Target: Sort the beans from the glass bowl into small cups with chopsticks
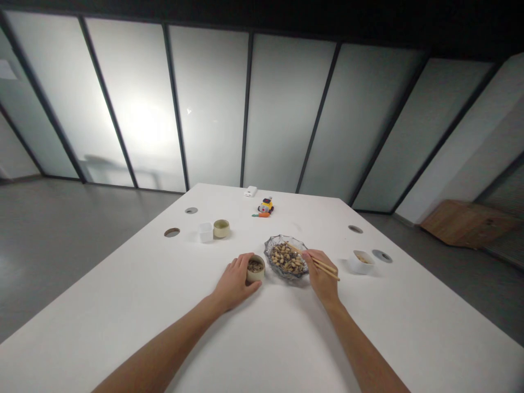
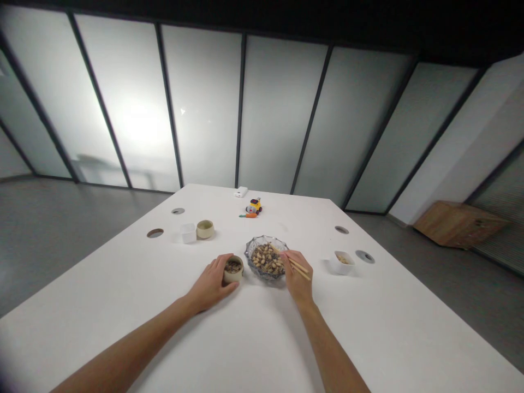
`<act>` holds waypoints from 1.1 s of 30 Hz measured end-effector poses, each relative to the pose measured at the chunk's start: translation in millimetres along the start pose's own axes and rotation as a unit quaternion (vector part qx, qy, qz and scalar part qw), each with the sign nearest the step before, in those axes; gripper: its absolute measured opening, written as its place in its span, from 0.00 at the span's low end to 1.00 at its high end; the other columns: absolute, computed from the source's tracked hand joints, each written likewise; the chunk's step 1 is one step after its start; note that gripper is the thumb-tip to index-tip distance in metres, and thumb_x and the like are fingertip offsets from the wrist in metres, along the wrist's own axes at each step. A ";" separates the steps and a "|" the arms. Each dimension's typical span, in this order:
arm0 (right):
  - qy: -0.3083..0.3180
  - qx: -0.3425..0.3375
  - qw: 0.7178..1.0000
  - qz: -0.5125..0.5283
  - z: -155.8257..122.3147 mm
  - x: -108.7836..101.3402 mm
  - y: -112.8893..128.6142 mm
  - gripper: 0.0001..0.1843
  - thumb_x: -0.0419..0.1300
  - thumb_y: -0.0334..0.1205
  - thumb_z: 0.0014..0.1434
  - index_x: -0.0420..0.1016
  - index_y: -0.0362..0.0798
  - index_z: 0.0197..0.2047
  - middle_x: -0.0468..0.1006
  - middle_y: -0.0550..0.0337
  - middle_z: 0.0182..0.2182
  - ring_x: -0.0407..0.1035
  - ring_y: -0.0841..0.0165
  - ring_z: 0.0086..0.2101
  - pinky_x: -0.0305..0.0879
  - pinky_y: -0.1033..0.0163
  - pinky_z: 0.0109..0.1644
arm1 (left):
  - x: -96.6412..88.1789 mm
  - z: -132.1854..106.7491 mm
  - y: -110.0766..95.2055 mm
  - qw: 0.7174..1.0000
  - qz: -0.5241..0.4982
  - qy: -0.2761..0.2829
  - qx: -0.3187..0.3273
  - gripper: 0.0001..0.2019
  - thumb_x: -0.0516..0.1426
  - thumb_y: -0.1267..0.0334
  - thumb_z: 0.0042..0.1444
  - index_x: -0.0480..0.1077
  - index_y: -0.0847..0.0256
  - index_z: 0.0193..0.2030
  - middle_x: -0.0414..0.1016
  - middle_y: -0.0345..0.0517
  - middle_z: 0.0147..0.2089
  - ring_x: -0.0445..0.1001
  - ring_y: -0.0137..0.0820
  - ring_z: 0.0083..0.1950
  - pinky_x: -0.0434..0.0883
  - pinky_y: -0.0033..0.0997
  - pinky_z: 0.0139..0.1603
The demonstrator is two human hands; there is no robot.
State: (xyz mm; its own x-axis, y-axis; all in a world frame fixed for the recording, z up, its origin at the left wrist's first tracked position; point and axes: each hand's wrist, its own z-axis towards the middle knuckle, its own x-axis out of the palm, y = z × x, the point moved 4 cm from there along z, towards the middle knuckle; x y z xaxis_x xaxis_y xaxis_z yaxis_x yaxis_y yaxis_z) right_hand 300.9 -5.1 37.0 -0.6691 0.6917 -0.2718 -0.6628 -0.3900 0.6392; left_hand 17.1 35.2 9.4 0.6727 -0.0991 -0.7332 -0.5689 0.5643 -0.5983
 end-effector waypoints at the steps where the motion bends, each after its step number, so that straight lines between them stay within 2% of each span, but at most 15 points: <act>1: -0.005 0.006 1.000 -0.001 0.8 -1.8 1.7 0.30 0.60 0.69 0.69 0.85 0.51 0.36 0.86 0.50 0.36 0.81 0.57 0.38 0.80 0.50 0.49 | 0.2 0.0 0.5 1.000 0.001 0.000 0.000 0.33 0.66 0.61 0.59 0.64 0.53 0.71 0.73 0.56 0.68 0.73 0.51 0.69 0.70 0.57 0.72; 4: -0.013 0.045 0.998 0.031 1.7 -8.6 9.6 0.29 0.62 0.69 0.67 0.85 0.50 0.36 0.86 0.50 0.36 0.82 0.56 0.39 0.81 0.48 0.49 | 0.4 -0.1 0.8 1.000 0.003 0.001 -0.003 0.34 0.66 0.60 0.59 0.64 0.53 0.71 0.73 0.56 0.69 0.73 0.51 0.69 0.69 0.56 0.72; 6: -0.006 0.096 0.990 0.105 -0.2 -12.6 15.4 0.27 0.65 0.67 0.66 0.85 0.50 0.38 0.87 0.50 0.38 0.83 0.57 0.38 0.83 0.49 0.47 | 0.1 -0.3 0.1 1.000 0.006 0.000 -0.006 0.34 0.67 0.60 0.59 0.64 0.53 0.71 0.73 0.55 0.68 0.74 0.51 0.69 0.69 0.56 0.72; 8: 0.020 0.129 0.975 0.178 -3.1 -14.7 23.0 0.25 0.67 0.65 0.65 0.85 0.49 0.40 0.87 0.51 0.39 0.83 0.57 0.36 0.84 0.49 0.45 | 0.2 -0.3 -0.7 1.000 0.009 0.001 -0.012 0.34 0.67 0.59 0.59 0.65 0.53 0.71 0.74 0.56 0.68 0.74 0.51 0.68 0.70 0.55 0.71; 10: 0.066 0.134 0.970 0.191 -5.7 -15.2 31.5 0.25 0.69 0.65 0.64 0.85 0.50 0.38 0.87 0.51 0.39 0.83 0.57 0.36 0.84 0.50 0.44 | 0.6 -0.1 -0.9 1.000 0.014 0.005 -0.018 0.34 0.67 0.59 0.59 0.64 0.54 0.71 0.74 0.56 0.68 0.74 0.51 0.67 0.70 0.55 0.71; 12: 0.090 0.114 0.976 0.159 -6.6 -17.2 38.3 0.25 0.69 0.66 0.63 0.86 0.50 0.37 0.87 0.51 0.36 0.83 0.57 0.36 0.84 0.52 0.43 | 0.9 0.1 -0.8 1.000 0.017 0.006 -0.017 0.35 0.67 0.59 0.59 0.64 0.54 0.72 0.73 0.56 0.69 0.74 0.51 0.68 0.70 0.54 0.71; 17: 0.040 0.004 0.998 0.046 -3.7 -24.9 39.8 0.23 0.63 0.62 0.70 0.86 0.52 0.37 0.86 0.52 0.35 0.81 0.58 0.38 0.81 0.52 0.44 | 0.0 -0.7 0.0 1.000 0.011 0.003 -0.008 0.34 0.66 0.58 0.60 0.64 0.53 0.72 0.73 0.56 0.69 0.73 0.51 0.68 0.69 0.55 0.71; 20: 0.054 -0.070 0.995 0.034 -3.4 -18.8 32.4 0.19 0.65 0.59 0.70 0.87 0.54 0.38 0.87 0.52 0.36 0.81 0.57 0.38 0.81 0.49 0.47 | 0.0 -1.1 0.2 1.000 0.008 0.006 -0.011 0.33 0.66 0.59 0.60 0.64 0.54 0.72 0.73 0.57 0.69 0.73 0.52 0.68 0.69 0.56 0.71; 23: 0.089 -0.082 0.991 0.051 -3.6 -6.4 22.7 0.17 0.64 0.56 0.72 0.87 0.54 0.40 0.87 0.52 0.37 0.81 0.57 0.39 0.81 0.49 0.48 | 0.4 -0.8 0.4 1.000 0.006 0.000 -0.005 0.33 0.66 0.60 0.60 0.64 0.53 0.71 0.73 0.56 0.69 0.73 0.51 0.68 0.69 0.56 0.71; 27: 0.109 -0.069 0.990 0.064 -3.2 6.8 16.3 0.18 0.65 0.58 0.71 0.87 0.54 0.39 0.87 0.52 0.37 0.81 0.57 0.40 0.82 0.48 0.49 | 1.7 0.1 1.0 1.000 0.010 -0.001 -0.003 0.34 0.67 0.60 0.59 0.64 0.54 0.72 0.73 0.56 0.69 0.73 0.51 0.69 0.69 0.56 0.72; 33: 0.110 -0.056 0.990 0.072 -3.8 9.7 12.3 0.20 0.64 0.58 0.71 0.86 0.53 0.37 0.87 0.52 0.37 0.81 0.58 0.38 0.82 0.50 0.49 | 1.8 0.3 -0.2 1.000 0.010 0.006 -0.009 0.34 0.66 0.61 0.59 0.63 0.55 0.72 0.72 0.57 0.70 0.72 0.52 0.69 0.69 0.56 0.72</act>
State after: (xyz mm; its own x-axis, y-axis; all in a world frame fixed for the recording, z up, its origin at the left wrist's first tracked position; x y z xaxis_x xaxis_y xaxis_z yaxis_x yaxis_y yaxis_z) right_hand 285.0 -5.5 39.6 -0.8086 0.4799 -0.3405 -0.5795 -0.5489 0.6025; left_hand 18.5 35.1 8.3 0.6552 -0.0977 -0.7491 -0.5911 0.5511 -0.5889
